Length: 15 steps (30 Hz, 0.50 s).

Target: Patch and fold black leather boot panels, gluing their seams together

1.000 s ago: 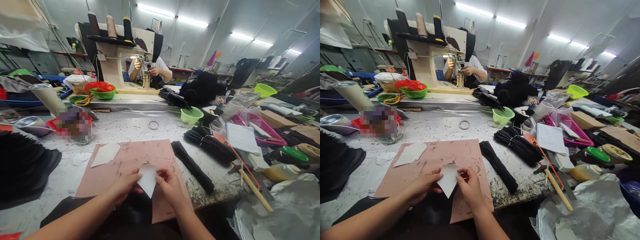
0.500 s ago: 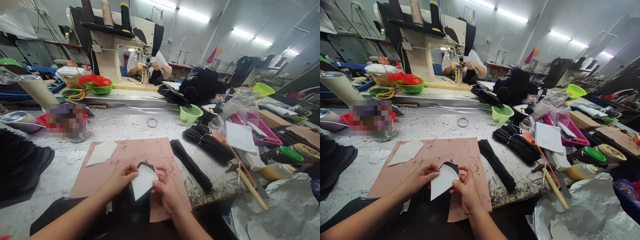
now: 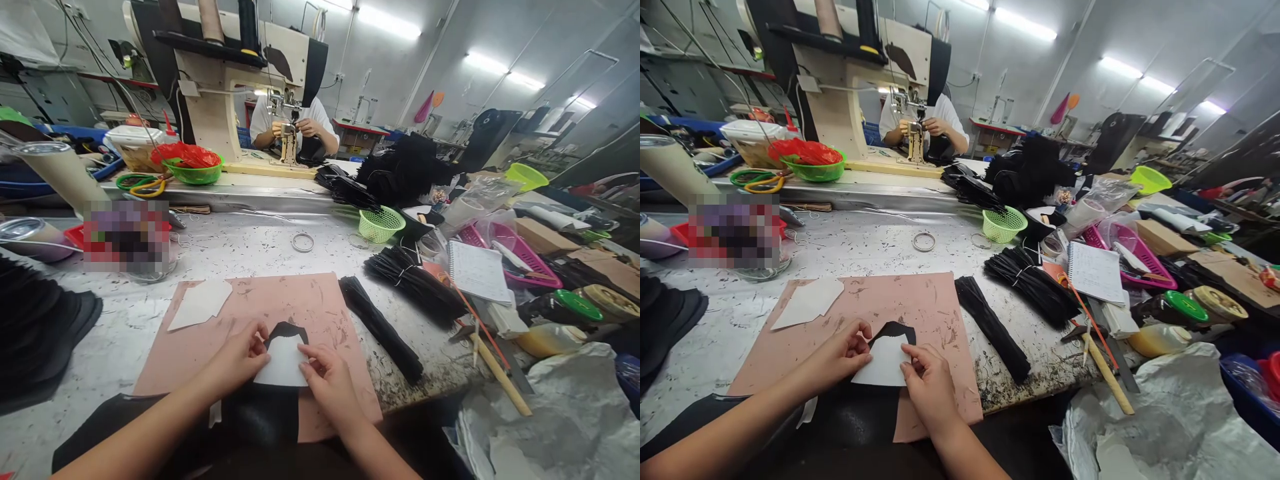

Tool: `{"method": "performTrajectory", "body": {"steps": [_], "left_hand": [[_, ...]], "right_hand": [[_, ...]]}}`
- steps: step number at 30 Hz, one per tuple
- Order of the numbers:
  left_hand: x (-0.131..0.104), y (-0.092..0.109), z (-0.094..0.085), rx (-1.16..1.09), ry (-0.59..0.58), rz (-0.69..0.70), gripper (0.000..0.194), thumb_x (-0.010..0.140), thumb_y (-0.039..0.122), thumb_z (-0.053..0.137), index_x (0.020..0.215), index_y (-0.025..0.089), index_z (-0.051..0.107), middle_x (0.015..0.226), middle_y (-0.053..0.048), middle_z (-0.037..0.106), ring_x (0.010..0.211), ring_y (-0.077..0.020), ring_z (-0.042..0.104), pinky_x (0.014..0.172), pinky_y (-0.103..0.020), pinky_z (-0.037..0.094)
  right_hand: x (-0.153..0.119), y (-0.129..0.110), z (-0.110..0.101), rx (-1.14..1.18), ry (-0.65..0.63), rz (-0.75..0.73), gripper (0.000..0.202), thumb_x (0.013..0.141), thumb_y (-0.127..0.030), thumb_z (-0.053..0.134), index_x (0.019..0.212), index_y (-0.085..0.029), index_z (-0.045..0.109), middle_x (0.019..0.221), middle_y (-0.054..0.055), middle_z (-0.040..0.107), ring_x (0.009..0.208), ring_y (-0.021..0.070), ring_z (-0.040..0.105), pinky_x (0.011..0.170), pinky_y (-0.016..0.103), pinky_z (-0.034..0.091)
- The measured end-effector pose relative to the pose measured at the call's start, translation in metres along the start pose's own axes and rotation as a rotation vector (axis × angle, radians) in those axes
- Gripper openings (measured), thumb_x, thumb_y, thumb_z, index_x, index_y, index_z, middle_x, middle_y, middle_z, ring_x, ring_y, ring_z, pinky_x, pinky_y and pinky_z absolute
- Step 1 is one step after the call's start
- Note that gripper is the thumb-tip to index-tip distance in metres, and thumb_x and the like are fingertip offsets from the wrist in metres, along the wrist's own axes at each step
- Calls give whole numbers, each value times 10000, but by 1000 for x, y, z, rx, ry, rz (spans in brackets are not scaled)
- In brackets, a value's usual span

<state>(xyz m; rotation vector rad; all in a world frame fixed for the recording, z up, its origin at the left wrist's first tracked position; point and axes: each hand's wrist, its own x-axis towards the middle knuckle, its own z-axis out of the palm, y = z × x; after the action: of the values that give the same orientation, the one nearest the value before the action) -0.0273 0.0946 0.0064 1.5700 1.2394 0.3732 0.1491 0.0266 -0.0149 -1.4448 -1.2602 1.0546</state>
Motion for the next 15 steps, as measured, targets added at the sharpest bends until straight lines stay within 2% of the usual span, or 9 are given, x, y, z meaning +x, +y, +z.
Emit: {"method": "performTrajectory", "body": {"steps": [4,8,15], "left_hand": [[2,6,-3,140,57,41,106,670,295,475,644,205,425,614,30,476,622,-154,450,584,-271,328],[8,10,-4,256,115,43,120,691,292,478,628,212,416,603,24,478,611,-167,441,582,-277,303],[12,6,-4,358,173,16,159,713,268,462,607,221,354,549,42,451,564,-162,438,549,-262,293]], "right_hand": [[3,-1,-1,-29,-20,-21,203,751,-207,543,873,-185,704,812,67,666,757,205,614,698,328,496],[9,-3,-2,-57,1,5,182,743,-180,552,843,-185,704,852,69,693,837,229,628,787,370,482],[19,-6,-2,-137,-1,41,200,735,-146,552,868,-158,701,878,78,702,850,224,634,800,362,485]]}}
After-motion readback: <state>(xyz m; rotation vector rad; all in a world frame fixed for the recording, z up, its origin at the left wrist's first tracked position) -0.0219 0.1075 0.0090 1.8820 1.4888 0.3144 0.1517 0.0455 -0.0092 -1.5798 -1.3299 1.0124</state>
